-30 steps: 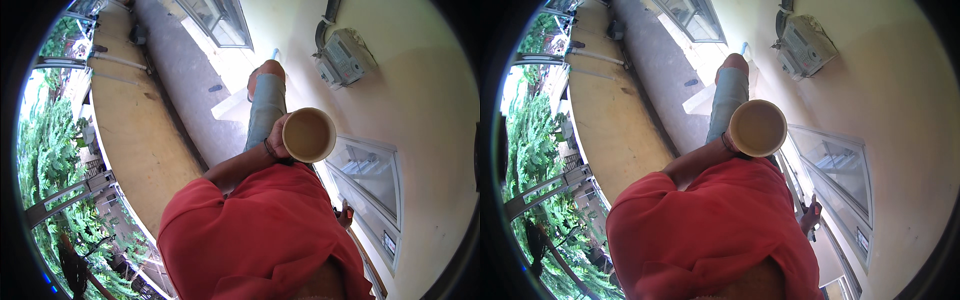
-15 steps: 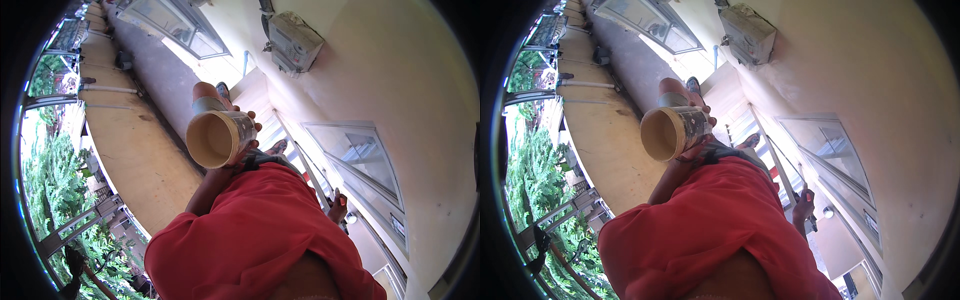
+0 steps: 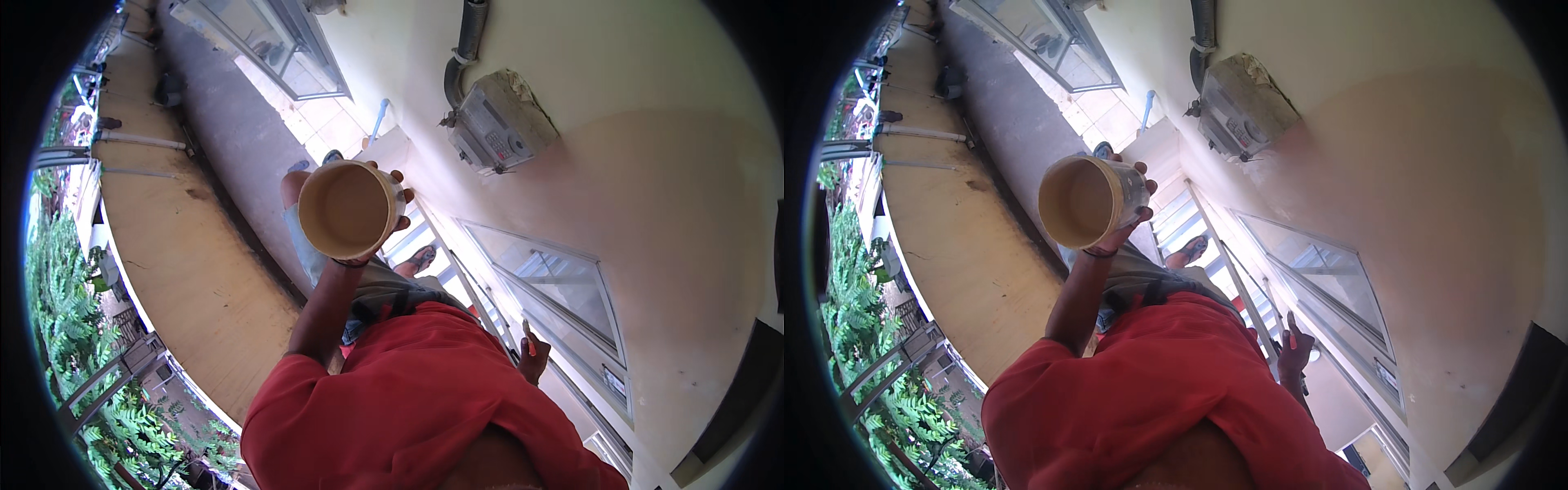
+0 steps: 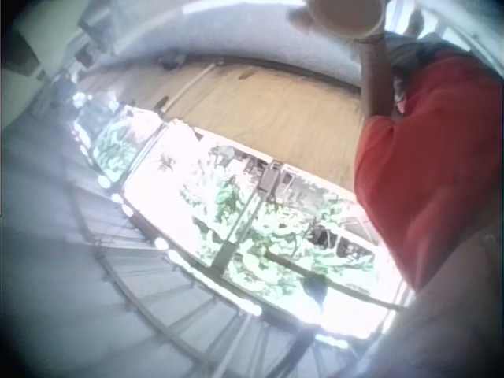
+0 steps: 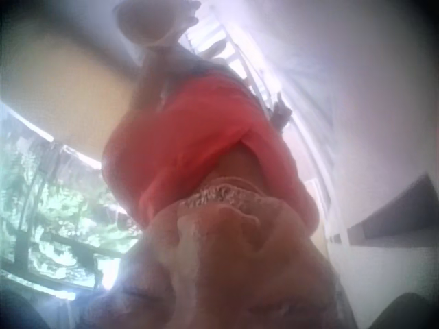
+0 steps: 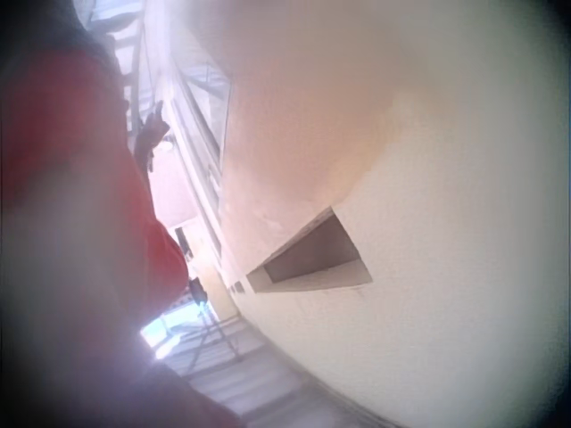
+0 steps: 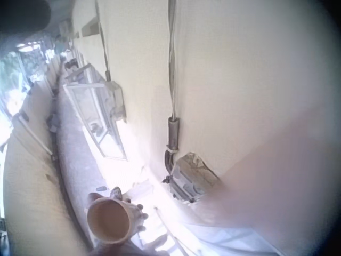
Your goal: The person paints a ceiling using a paintbrush and a small container of paint. They repeatedly dip the brush into the container and apply paint to the ceiling surface in long strokes, working around an electrical box and pipes.
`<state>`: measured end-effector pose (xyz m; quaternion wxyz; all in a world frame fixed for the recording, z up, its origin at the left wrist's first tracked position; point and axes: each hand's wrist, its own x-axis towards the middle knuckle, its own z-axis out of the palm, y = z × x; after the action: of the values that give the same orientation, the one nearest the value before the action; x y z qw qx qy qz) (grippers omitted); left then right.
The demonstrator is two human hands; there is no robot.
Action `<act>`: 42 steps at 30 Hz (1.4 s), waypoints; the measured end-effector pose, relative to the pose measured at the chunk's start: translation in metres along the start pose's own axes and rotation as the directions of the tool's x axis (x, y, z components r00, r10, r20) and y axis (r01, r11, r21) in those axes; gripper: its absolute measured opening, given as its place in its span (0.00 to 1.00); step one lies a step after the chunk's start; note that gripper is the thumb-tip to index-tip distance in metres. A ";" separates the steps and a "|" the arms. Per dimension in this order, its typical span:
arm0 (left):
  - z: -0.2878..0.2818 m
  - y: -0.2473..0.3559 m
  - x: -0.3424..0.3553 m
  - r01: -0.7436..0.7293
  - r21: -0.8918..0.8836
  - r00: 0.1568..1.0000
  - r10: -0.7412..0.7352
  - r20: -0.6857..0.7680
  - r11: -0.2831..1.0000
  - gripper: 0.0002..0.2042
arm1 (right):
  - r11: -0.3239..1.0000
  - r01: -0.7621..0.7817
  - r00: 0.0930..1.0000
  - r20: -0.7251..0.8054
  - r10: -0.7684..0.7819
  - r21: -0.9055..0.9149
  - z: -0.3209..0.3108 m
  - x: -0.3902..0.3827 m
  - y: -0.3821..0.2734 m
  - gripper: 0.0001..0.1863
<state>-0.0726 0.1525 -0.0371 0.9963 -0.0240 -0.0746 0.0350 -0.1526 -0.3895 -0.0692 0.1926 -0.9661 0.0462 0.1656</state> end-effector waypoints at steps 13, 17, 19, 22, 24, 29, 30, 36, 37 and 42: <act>-0.101 0.037 0.038 0.007 0.136 0.988 0.014 -0.152 0.991 0.36 | 0.186 0.114 0.987 -0.089 -0.137 0.976 -0.097 0.091 -0.286 0.11; -0.094 0.051 0.050 -0.069 -0.002 0.975 0.067 -0.213 0.998 0.40 | 0.142 0.157 0.957 -0.115 -0.268 0.977 -0.121 0.099 -0.307 0.09; -0.090 0.054 0.051 -0.116 -0.040 0.973 0.105 -0.205 0.992 0.41 | 0.171 0.183 0.947 -0.126 -0.296 0.968 -0.126 0.100 -0.309 0.09; -0.086 0.059 0.049 -0.172 -0.074 0.983 0.165 -0.084 0.982 0.40 | 0.346 0.342 0.924 -0.245 -0.294 0.874 -0.122 0.093 -0.319 0.11; -0.090 0.065 0.052 -0.193 -0.082 0.980 0.187 -0.074 0.978 0.40 | 0.425 0.454 0.877 -0.309 -0.368 0.783 -0.118 0.093 -0.318 0.11; -0.072 0.064 0.059 -0.172 -0.021 0.976 0.167 -0.142 0.985 0.38 | 0.287 0.706 0.685 -0.524 -0.505 0.647 -0.123 0.090 -0.367 0.14; -0.059 0.060 0.061 -0.139 -0.017 0.984 0.136 -0.111 0.990 0.35 | 0.220 0.742 0.639 -0.567 -0.521 0.634 -0.129 0.092 -0.380 0.14; -0.059 0.041 0.054 -0.084 -0.002 0.991 0.083 -0.103 0.996 0.29 | 0.030 0.850 0.428 -0.657 -0.621 0.526 -0.147 0.106 -0.448 0.13; -0.059 0.038 0.052 -0.071 0.000 0.989 0.070 -0.134 0.997 0.29 | 0.018 0.864 0.400 -0.665 -0.631 0.503 -0.146 0.108 -0.457 0.13; -0.054 0.026 0.049 -0.023 -0.121 0.995 0.011 -0.100 0.992 0.29 | 0.098 0.892 0.372 -0.593 -0.714 0.441 -0.130 0.114 -0.483 0.12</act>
<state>-0.0182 0.1793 -0.0846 0.9951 -0.0871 -0.0266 0.0377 0.0680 0.0024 0.1779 0.6007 -0.6771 -0.4098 -0.1131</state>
